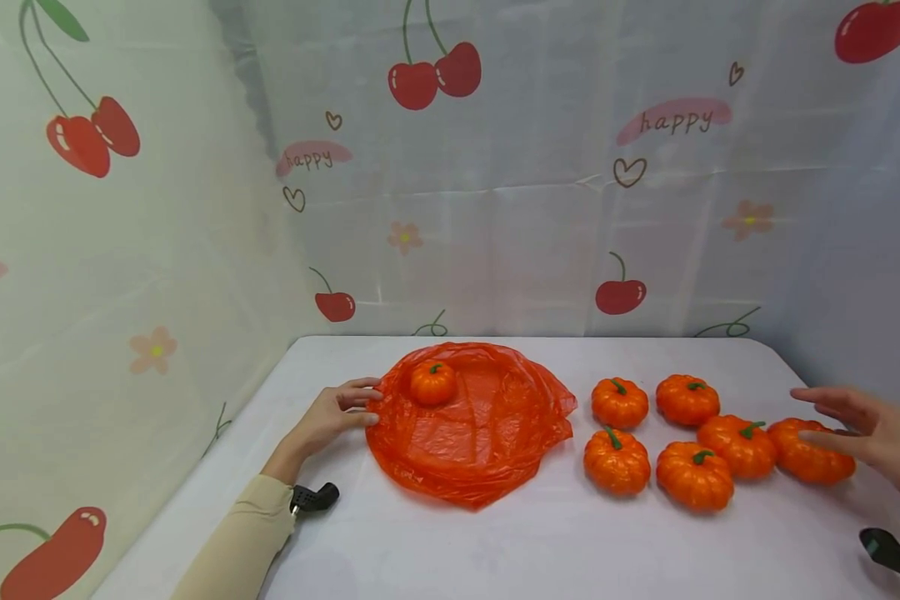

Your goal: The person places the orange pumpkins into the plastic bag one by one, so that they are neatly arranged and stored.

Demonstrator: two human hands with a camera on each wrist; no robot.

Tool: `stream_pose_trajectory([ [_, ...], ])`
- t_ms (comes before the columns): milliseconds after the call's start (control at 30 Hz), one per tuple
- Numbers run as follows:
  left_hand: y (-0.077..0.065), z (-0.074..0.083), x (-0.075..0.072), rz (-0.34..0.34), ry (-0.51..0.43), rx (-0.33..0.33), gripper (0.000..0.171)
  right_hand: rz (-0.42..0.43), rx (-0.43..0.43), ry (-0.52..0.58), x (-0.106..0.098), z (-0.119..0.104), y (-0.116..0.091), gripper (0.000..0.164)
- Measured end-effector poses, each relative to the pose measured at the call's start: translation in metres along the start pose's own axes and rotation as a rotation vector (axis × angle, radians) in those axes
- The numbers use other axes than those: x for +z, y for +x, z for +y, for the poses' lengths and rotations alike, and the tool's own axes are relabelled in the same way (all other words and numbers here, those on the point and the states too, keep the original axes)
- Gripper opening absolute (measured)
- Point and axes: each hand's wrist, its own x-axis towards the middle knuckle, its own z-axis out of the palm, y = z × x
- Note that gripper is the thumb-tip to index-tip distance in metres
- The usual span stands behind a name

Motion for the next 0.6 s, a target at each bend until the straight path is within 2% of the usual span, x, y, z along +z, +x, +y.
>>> stream_pose_trajectory([
  [200,0.000,0.000,0.000,0.001,-0.004,0.001,0.037,0.024,-0.016,0.012,0.011,0.020,-0.004,0.054],
  [467,0.001,-0.002,0.000,-0.010,-0.004,0.019,0.036,0.085,0.042,0.041,0.024,0.024,-0.014,0.040],
  [600,0.002,-0.003,-0.001,-0.009,-0.004,0.014,0.037,0.089,0.039,0.062,0.026,0.027,-0.016,0.038],
])
